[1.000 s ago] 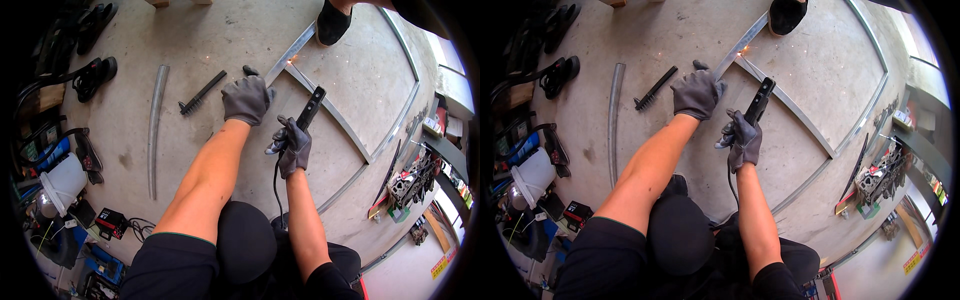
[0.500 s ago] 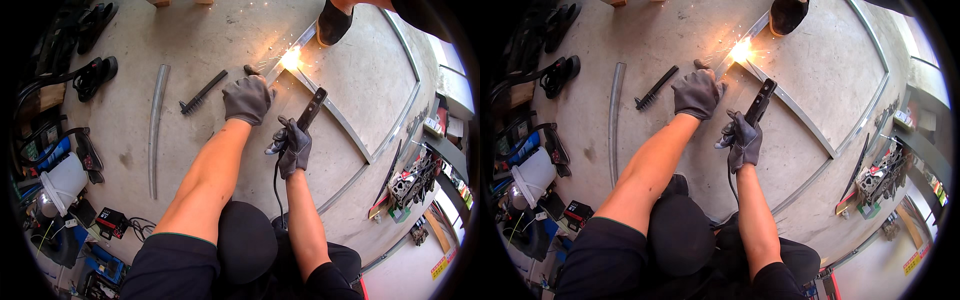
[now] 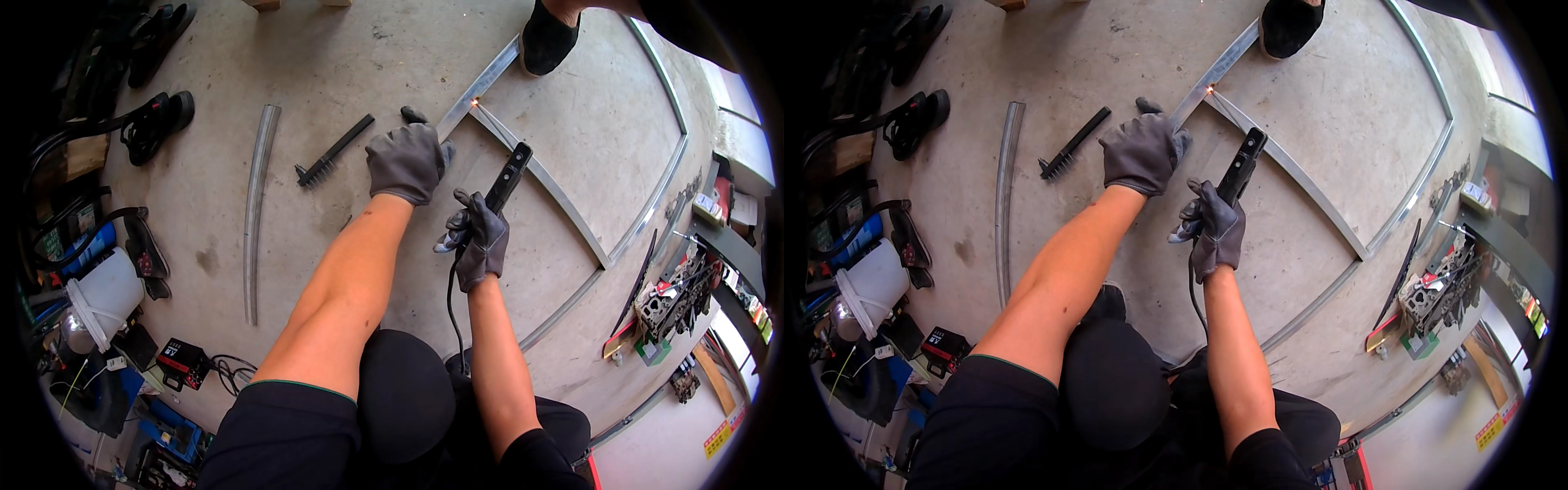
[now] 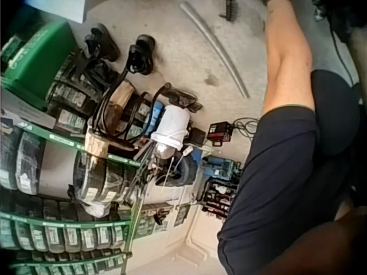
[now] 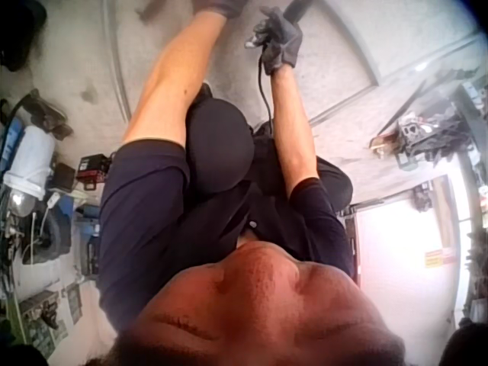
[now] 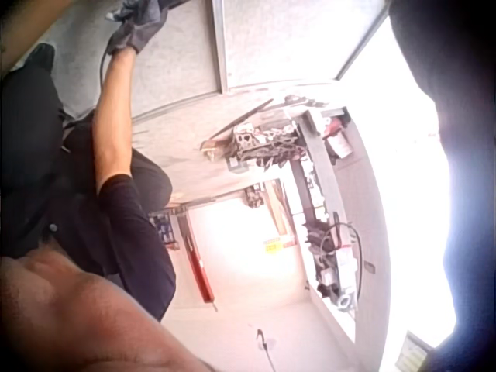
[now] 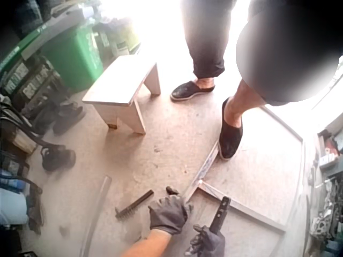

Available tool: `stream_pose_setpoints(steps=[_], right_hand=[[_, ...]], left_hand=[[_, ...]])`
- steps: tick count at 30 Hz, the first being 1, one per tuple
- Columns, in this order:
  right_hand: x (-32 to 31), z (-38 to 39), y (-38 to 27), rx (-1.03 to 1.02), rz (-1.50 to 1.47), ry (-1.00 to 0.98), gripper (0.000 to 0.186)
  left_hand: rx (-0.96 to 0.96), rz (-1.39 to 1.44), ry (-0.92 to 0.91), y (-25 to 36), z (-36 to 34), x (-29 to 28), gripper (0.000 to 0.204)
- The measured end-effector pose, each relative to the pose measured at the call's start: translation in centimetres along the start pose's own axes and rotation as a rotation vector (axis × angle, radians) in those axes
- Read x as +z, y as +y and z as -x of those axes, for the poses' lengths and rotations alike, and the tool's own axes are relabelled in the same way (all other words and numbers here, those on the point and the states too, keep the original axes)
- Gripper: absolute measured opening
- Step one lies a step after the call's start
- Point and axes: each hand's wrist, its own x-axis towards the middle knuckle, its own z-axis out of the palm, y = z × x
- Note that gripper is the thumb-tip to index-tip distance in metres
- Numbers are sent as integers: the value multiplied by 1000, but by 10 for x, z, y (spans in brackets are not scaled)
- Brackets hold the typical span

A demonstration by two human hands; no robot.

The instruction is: The person welds the joints of a rectangular metal frame lying on the floor. They use a welding torch to join the metal bars at the corners and along the seams, creating bright sparks. The person repositions the frame and continues welding different sections.

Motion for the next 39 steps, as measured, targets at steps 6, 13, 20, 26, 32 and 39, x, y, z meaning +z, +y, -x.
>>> stream_pose_setpoints(steps=[6, 13, 20, 26, 32, 39], right_hand=[[1, -2, 4, -18, 26, 3, 42], [1, 9, -5, -30, 18, -33, 56], [-1, 10, -12, -46, -7, -18, 57], [0, 2, -4, -4, -8, -13, 48], [2, 1, 0, -9, 10, -7, 40], [1, -4, 5, -1, 10, 21, 39]], left_hand=[[58, -5, 130, -1, 3, -2, 39], [76, -76, 111, -6, 2, 11, 49], [70, -70, 187, -4, 3, 12, 45], [44, -28, 81, -4, 0, 9, 46], [42, -39, 104, -4, 2, 10, 46], [69, -64, 193, -5, 4, 15, 45]])
